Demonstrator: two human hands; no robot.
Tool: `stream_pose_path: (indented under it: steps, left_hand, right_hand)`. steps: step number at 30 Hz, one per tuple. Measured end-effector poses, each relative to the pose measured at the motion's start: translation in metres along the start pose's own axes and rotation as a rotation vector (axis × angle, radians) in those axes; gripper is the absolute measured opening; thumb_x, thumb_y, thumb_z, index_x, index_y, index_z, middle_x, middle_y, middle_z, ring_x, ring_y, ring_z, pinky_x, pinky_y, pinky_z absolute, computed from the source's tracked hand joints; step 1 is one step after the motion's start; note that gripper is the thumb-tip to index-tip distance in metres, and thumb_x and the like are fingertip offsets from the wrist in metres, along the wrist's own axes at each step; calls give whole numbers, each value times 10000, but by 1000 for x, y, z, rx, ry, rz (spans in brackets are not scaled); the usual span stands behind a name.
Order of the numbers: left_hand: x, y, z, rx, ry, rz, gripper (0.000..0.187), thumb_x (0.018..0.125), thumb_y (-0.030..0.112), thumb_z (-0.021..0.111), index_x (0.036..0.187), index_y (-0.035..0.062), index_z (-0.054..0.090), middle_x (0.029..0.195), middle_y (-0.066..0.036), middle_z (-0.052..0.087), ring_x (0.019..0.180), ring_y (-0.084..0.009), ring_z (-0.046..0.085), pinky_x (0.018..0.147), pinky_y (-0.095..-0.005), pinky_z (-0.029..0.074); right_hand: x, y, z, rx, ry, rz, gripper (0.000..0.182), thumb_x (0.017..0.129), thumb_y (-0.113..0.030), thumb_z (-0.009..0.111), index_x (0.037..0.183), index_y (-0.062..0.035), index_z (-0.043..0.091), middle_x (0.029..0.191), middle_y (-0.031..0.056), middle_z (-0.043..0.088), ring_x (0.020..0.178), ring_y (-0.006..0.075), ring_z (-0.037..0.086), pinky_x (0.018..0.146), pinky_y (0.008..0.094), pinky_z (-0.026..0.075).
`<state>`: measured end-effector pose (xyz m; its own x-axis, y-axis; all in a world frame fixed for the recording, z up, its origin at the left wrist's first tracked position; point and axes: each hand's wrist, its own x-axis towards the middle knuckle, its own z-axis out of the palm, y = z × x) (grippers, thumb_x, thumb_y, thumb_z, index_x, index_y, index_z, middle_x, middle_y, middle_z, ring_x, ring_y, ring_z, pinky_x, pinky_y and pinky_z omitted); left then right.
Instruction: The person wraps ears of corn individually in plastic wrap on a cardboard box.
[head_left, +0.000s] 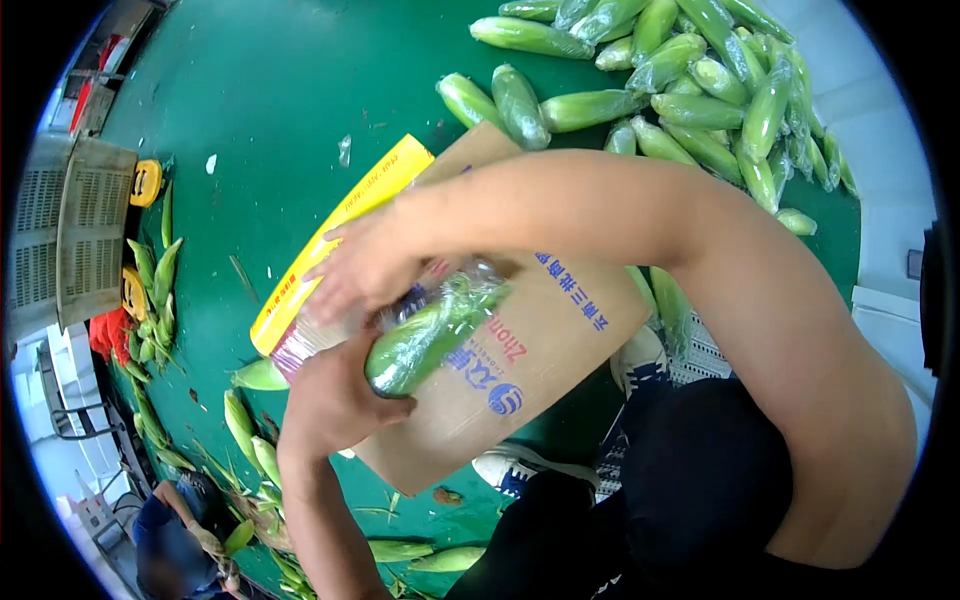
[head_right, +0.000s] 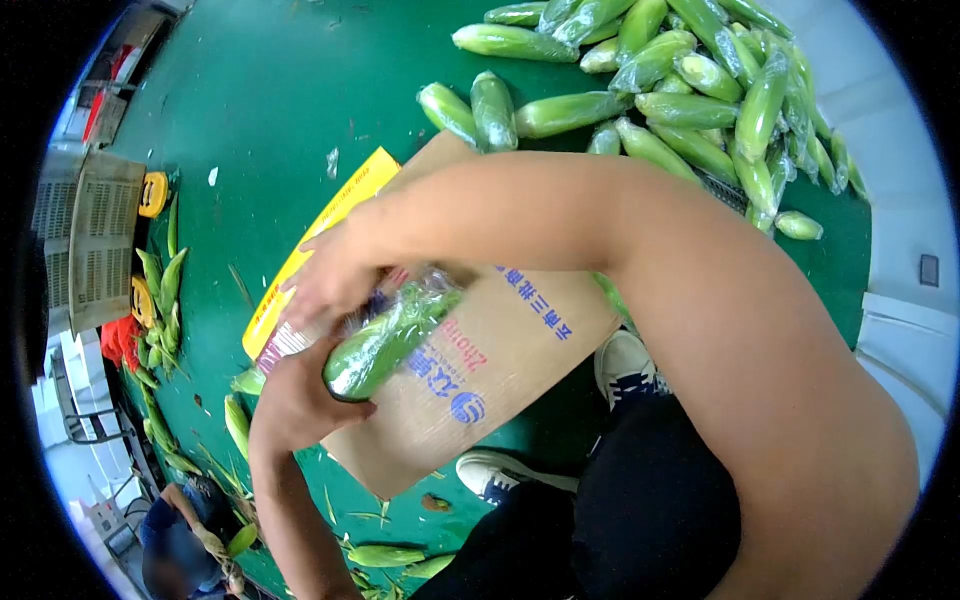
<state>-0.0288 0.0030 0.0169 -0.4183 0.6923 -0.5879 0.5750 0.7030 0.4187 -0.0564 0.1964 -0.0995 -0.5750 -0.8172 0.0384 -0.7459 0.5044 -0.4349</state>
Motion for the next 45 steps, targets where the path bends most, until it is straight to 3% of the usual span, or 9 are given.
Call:
stream_pose_path:
  steps: [8,10,21,27,32,36,37,42,45]
  left_hand:
    - [-43,8,90,-268,-400,346,821,678,400,891,1324,-17,604,1167,-251,704,1121,-356,671,979,-426,512]
    - [-49,37,122,-461,-986,236,908,691,397,902,1399,-29,527,1284,-255,649,1212,-375,615,1056,-410,478]
    - [-70,-8,189,-2228,355,655,1040,723,532,918,1501,65,410,1266,-179,631,1244,-378,600,1042,-517,500]
    - [-57,-14,185,-1550,813,414,1056,690,654,891,1437,36,470,1328,-159,592,1332,-343,541,1220,-565,323]
    - [-76,10,141,-1333,841,563,942,906,603,718,1594,155,257,1563,-105,334,1387,-381,382,1128,-584,350]
    - [-88,-19,110,-1556,831,1132,474,1048,510,582,1347,149,518,1037,-57,667,856,-242,686,762,-391,559]
    - [-89,-3,101,-1682,929,1018,476,1001,589,613,1023,116,570,803,-10,648,632,-188,625,662,-375,519]
    - [-66,-1,100,-1629,1141,714,615,1086,624,343,961,83,607,856,-74,655,774,-222,652,716,-374,509]
    - [-51,-81,106,-1145,1410,241,548,1114,513,351,1073,49,638,1025,-128,700,927,-247,663,858,-374,515]
  right_hand:
    - [-6,-10,29,-193,110,-37,654,1013,-654,438,1583,-332,436,1692,-112,318,1599,196,187,1270,626,142]
    - [-8,-14,28,-199,80,-45,696,1021,-646,424,1608,-272,398,1706,-97,289,1603,192,167,1277,631,75]
    - [-44,-106,60,-197,118,-75,756,1022,-547,489,1568,-29,420,1661,131,368,1578,260,251,1282,517,181]
    - [-80,-205,64,1739,234,414,1053,876,-474,829,1601,7,237,1440,190,489,1361,240,481,1149,377,398]
    - [-92,-212,62,1449,187,440,875,812,-257,895,1492,-29,393,1359,89,571,1250,185,554,1030,376,484]
    - [-99,-202,48,1533,-17,353,920,821,-211,879,1549,-51,340,1381,130,579,1164,243,633,1012,387,504]
    - [-98,-201,52,1628,66,286,946,826,-212,875,1571,-56,313,1379,143,580,1131,257,651,996,392,518]
    - [-107,-206,51,2678,-171,127,1004,840,-171,853,1627,-87,236,1317,217,591,896,227,697,595,265,540]
    - [-139,-176,45,2315,385,371,869,847,-98,778,1577,-64,307,1177,209,648,631,199,623,454,253,436]
